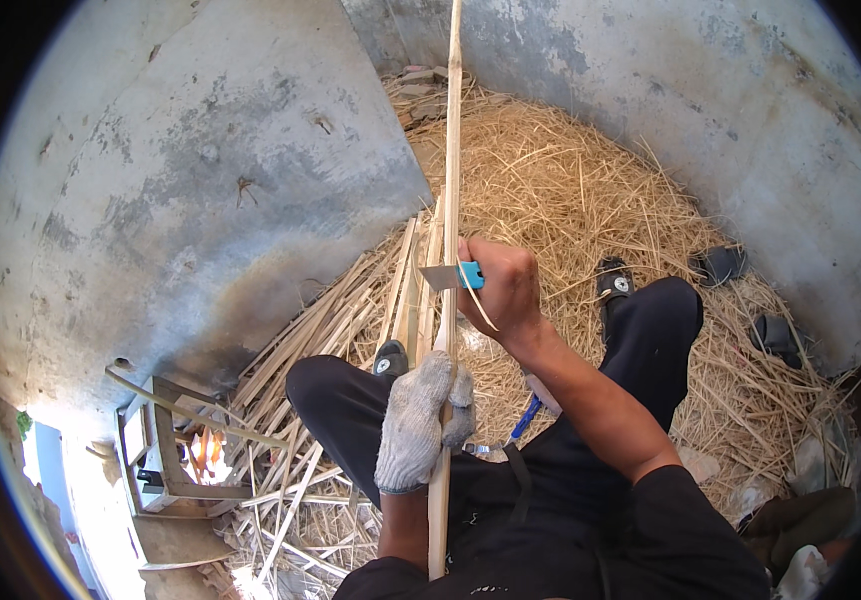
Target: The person sits on a straw-covered floor and uses a knife to shave thin strips from a long bamboo stick. They hold the stick with a gloved hand and repeatedly scrape along its length, creating fine shavings that fall onto the floor.
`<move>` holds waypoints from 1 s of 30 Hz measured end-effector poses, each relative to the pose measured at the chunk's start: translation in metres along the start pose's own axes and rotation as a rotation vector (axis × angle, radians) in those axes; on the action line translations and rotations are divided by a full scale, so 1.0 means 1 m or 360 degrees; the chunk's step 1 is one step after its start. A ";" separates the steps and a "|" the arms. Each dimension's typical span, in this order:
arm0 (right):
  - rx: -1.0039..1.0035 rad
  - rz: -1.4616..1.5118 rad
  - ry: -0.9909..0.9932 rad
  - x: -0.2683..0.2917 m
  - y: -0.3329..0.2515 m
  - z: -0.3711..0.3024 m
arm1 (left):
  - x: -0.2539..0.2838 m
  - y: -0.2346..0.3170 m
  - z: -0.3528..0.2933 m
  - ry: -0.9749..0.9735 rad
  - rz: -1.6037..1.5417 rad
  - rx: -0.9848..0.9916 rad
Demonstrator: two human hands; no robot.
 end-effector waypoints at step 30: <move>0.0011 0.0161 -0.0117 0.003 -0.009 -0.003 | 0.012 -0.016 -0.045 0.0117 -0.0017 -0.0189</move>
Point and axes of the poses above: each hand's wrist, its own z-axis towards the middle knuckle, its own x-axis out of the back of the hand, y = z × x, the point moved 4 cm from there along z, towards the middle knuckle, and after that the axes turned 10 degrees about x, right-handed, at the moved point
